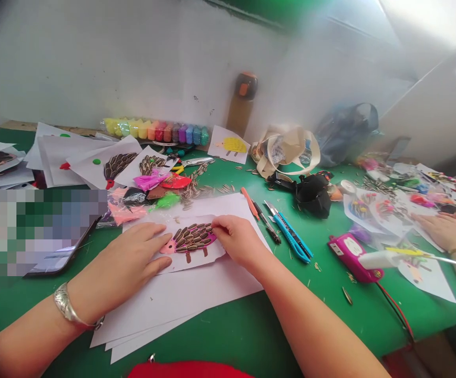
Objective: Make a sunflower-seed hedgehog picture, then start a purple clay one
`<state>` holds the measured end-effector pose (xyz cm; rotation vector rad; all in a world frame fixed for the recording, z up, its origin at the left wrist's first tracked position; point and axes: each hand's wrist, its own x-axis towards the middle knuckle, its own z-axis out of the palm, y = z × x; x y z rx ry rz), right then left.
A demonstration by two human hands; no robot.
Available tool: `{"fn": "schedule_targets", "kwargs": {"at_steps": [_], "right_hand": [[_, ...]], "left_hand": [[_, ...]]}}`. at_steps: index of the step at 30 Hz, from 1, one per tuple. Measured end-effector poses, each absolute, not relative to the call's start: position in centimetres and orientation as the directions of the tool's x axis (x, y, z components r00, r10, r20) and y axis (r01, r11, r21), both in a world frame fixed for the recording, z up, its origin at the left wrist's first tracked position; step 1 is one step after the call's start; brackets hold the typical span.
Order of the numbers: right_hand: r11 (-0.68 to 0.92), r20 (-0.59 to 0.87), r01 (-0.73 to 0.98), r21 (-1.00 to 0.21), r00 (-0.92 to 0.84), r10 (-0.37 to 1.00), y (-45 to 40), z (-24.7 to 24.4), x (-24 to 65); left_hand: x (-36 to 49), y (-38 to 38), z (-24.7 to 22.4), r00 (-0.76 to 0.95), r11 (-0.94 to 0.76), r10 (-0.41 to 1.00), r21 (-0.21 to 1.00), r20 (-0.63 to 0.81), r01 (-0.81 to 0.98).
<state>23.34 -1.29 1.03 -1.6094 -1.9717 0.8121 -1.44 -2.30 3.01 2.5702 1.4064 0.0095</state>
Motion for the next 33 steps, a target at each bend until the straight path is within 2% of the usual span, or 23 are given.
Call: {"fn": "schedule_targets", "kwargs": {"at_steps": [5, 17, 25, 33], "right_hand": [[0.237, 0.050, 0.733, -0.637, -0.268, 0.962, -1.1, 0.7, 23.6], [0.335, 0.095, 0.684, -0.648, -0.364, 0.926, -0.8, 0.1, 23.5], [0.225, 0.047, 0.736, -0.638, -0.254, 0.966, -0.8, 1.0, 24.2], [0.236, -0.011, 0.783, -0.576, -0.296, 0.955, -0.8, 1.3, 23.8]], "left_hand": [[-1.4, -2.3, 3.0, 0.544, -0.523, 0.834, 0.180, -0.097, 0.833], [-1.4, -2.3, 3.0, 0.544, -0.524, 0.835, 0.174, -0.089, 0.834], [-1.5, -2.3, 3.0, 0.545, -0.523, 0.834, 0.187, -0.090, 0.831], [-1.6, -2.4, 2.9, 0.543, -0.522, 0.838, 0.204, -0.059, 0.828]]}}
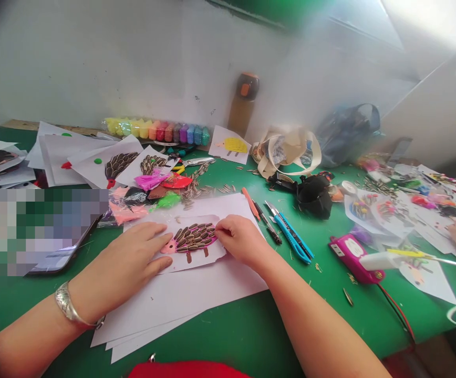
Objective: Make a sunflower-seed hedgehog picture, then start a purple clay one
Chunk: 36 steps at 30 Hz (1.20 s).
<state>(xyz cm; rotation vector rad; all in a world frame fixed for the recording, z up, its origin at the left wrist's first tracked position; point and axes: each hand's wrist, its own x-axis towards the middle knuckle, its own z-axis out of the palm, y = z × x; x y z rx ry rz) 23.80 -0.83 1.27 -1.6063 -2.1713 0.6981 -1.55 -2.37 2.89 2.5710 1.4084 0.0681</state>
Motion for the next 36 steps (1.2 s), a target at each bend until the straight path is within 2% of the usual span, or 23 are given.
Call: {"fn": "schedule_targets", "kwargs": {"at_steps": [10, 14, 17, 24, 30, 36], "right_hand": [[0.252, 0.004, 0.773, -0.582, -0.307, 0.952, -0.9, 1.0, 23.6], [0.213, -0.016, 0.763, -0.610, -0.281, 0.960, -0.8, 1.2, 23.9], [0.234, 0.039, 0.759, -0.607, -0.266, 0.963, 0.0, 1.9, 24.1], [0.406, 0.112, 0.827, -0.389, -0.395, 0.912, 3.8, 4.0, 20.7], [0.599, 0.011, 0.796, -0.087, -0.600, 0.800, 6.1, 3.1, 16.6], [0.599, -0.008, 0.800, -0.020, -0.599, 0.801, 6.2, 2.5, 16.1]], "left_hand": [[-1.5, -2.3, 2.9, 0.550, -0.527, 0.832, 0.201, -0.075, 0.825], [-1.5, -2.3, 2.9, 0.548, -0.525, 0.833, 0.202, -0.078, 0.827], [-1.5, -2.3, 3.1, 0.552, -0.528, 0.830, 0.205, -0.083, 0.824], [-1.4, -2.4, 3.5, 0.540, -0.516, 0.837, 0.198, -0.093, 0.834], [-1.3, -2.5, 3.7, 0.531, -0.502, 0.838, 0.208, -0.122, 0.840], [-1.3, -2.5, 3.8, 0.528, -0.497, 0.840, 0.215, -0.121, 0.841]]}}
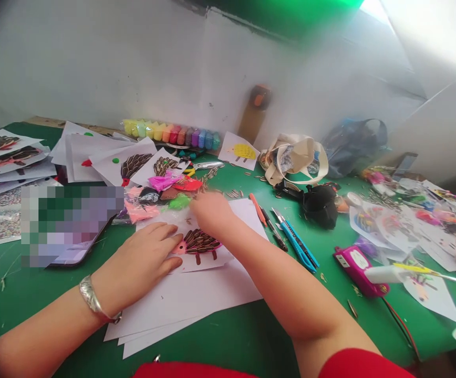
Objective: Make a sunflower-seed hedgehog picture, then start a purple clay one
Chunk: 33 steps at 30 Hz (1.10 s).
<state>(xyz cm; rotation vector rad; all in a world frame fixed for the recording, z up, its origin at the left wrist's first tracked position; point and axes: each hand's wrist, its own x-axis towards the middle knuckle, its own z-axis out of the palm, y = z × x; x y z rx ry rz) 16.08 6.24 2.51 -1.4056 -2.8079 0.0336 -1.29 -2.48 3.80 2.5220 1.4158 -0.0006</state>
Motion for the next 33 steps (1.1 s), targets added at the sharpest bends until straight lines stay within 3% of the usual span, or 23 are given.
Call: {"fn": "schedule_targets", "kwargs": {"at_steps": [3, 6, 9, 12, 19, 33], "right_hand": [[0.545, 0.083, 0.832, -0.107, -0.538, 0.839, 5.3, 2.8, 17.5], [0.403, 0.153, 0.836, -0.373, -0.373, 0.915, 3.1, 3.4, 20.0], [0.241, 0.064, 0.752, -0.614, -0.257, 0.964, 0.3, 3.5, 22.4], [0.069, -0.064, 0.685, -0.725, -0.167, 0.984, -1.8, 3.0, 23.7], [0.041, -0.079, 0.651, -0.758, -0.153, 0.985, -2.1, 1.6, 23.8], [0.137, -0.077, 0.738, -0.661, -0.249, 0.966, -1.7, 1.3, 24.4]], "left_hand": [[-1.3, -2.5, 3.8, 0.529, -0.499, 0.840, 0.215, -0.119, 0.840], [-1.3, -2.5, 3.7, 0.527, -0.497, 0.843, 0.217, -0.110, 0.840], [-1.4, -2.5, 3.5, 0.529, -0.501, 0.844, 0.221, -0.089, 0.837], [-1.4, -2.5, 3.3, 0.535, -0.509, 0.841, 0.216, -0.083, 0.833], [-1.5, -2.4, 3.1, 0.549, -0.527, 0.832, 0.201, -0.075, 0.826], [-1.5, -2.4, 2.9, 0.544, -0.521, 0.835, 0.200, -0.085, 0.830]]}}
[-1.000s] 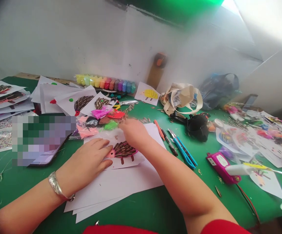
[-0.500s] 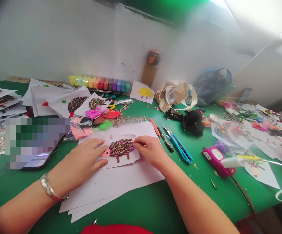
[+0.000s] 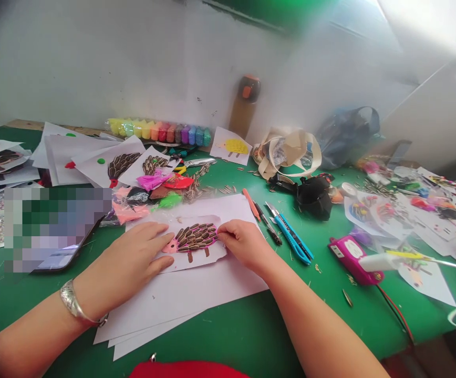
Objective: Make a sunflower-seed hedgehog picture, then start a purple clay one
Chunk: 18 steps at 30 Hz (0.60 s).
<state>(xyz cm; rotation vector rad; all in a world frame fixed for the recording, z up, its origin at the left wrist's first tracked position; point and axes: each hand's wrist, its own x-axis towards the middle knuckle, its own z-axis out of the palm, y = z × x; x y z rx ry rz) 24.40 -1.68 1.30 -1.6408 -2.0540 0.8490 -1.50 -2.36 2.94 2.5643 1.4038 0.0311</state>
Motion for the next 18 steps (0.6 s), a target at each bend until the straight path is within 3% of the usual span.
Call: {"fn": "schedule_targets", "kwargs": {"at_steps": [11, 18], "right_hand": [[0.249, -0.004, 0.705, -0.664, -0.336, 0.942, -1.57, 0.57, 24.29], [0.197, 0.004, 0.743, -0.639, -0.253, 0.968, -1.80, 1.27, 24.86]], "left_hand": [[-1.46, -2.33, 2.97, 0.543, -0.521, 0.834, 0.185, -0.094, 0.833], [-1.52, -2.34, 2.93, 0.543, -0.522, 0.836, 0.188, -0.083, 0.832]]}}
